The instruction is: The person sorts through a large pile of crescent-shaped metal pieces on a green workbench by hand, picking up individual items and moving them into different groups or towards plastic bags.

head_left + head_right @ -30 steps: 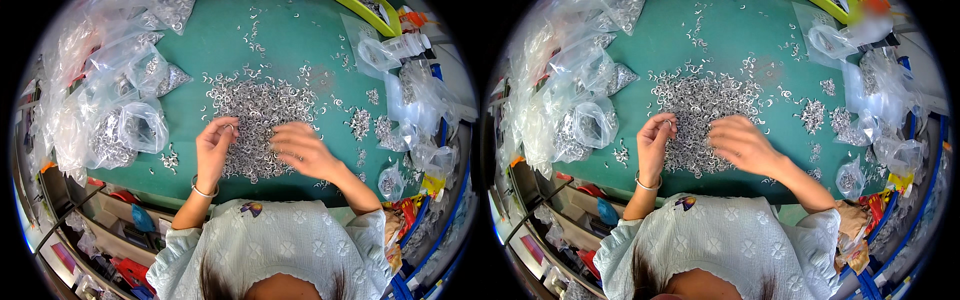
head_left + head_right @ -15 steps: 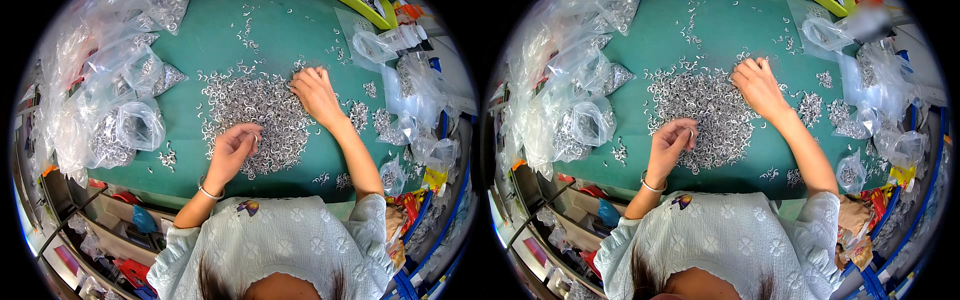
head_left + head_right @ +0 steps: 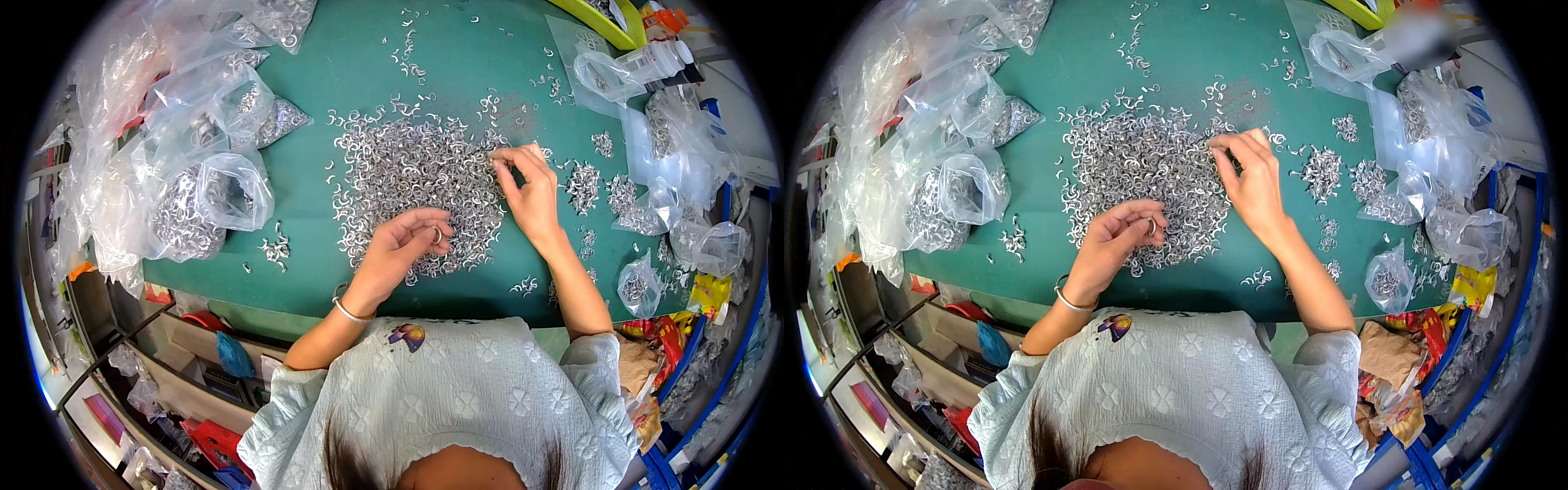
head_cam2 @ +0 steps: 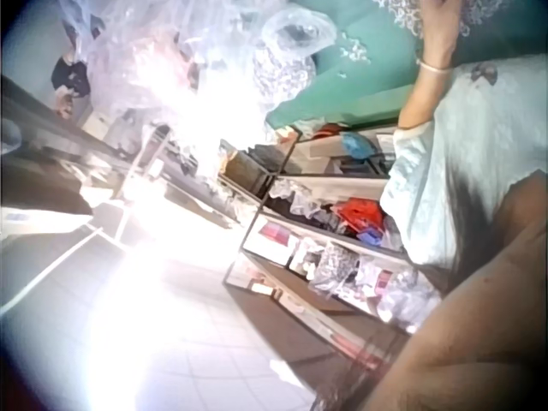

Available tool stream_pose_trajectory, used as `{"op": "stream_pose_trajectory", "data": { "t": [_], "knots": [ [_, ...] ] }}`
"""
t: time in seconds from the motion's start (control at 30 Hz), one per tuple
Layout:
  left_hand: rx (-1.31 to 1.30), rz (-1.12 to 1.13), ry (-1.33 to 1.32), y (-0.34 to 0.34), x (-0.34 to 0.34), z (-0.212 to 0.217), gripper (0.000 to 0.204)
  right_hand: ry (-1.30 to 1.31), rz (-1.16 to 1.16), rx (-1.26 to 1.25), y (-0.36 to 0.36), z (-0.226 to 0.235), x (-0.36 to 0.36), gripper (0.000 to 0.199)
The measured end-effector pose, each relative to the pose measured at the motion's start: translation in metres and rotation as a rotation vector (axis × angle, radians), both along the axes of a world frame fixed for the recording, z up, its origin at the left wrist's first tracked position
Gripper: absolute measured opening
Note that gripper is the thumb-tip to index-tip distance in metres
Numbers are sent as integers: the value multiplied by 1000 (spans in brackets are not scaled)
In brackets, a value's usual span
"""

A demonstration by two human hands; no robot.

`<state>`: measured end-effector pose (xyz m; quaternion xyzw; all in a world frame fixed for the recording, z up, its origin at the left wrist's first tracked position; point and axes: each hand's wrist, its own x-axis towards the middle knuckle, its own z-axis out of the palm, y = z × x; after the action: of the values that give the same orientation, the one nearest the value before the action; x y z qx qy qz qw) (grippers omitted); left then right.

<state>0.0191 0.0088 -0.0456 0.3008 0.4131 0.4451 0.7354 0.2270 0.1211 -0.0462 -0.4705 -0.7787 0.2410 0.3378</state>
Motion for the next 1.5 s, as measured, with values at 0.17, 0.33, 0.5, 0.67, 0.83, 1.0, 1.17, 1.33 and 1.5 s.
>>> {"op": "stream_pose_trajectory", "data": {
  "t": [0.17, 0.33, 0.5, 0.67, 0.83, 1.0, 1.17, 1.33, 1.5],
  "knots": [
    [-131, 122, -85, -3, 9, 9, 30, 203, -2, -332, -22, 15, -7, 17],
    [-272, 101, -457, -6, 7, 1, 32, 181, 270, -170, -44, 20, -21, 19],
    [-210, -13, -465, -16, -3, -15, 31, -44, 189, -27, -10, 7, -29, 43],
    [-234, 115, -261, -11, 8, 9, 33, -344, 466, 13, -22, -5, -34, 58],
    [-257, 215, -350, -13, -2, 11, 31, -335, 610, -87, -35, 10, 1, 50],
    [-222, 138, -508, -15, -8, -7, 27, -20, 594, -191, -39, 7, 17, 26],
    [-375, 150, -412, -13, -5, 3, 26, 114, 91, -206, -34, 6, 27, 18],
    [-329, 160, -420, -14, -4, 1, 24, -86, -157, -143, -15, -8, 39, 35],
    [-342, 157, -443, -10, 0, 3, 24, -172, 46, -227, -37, -19, 12, 53]
  ]
}}
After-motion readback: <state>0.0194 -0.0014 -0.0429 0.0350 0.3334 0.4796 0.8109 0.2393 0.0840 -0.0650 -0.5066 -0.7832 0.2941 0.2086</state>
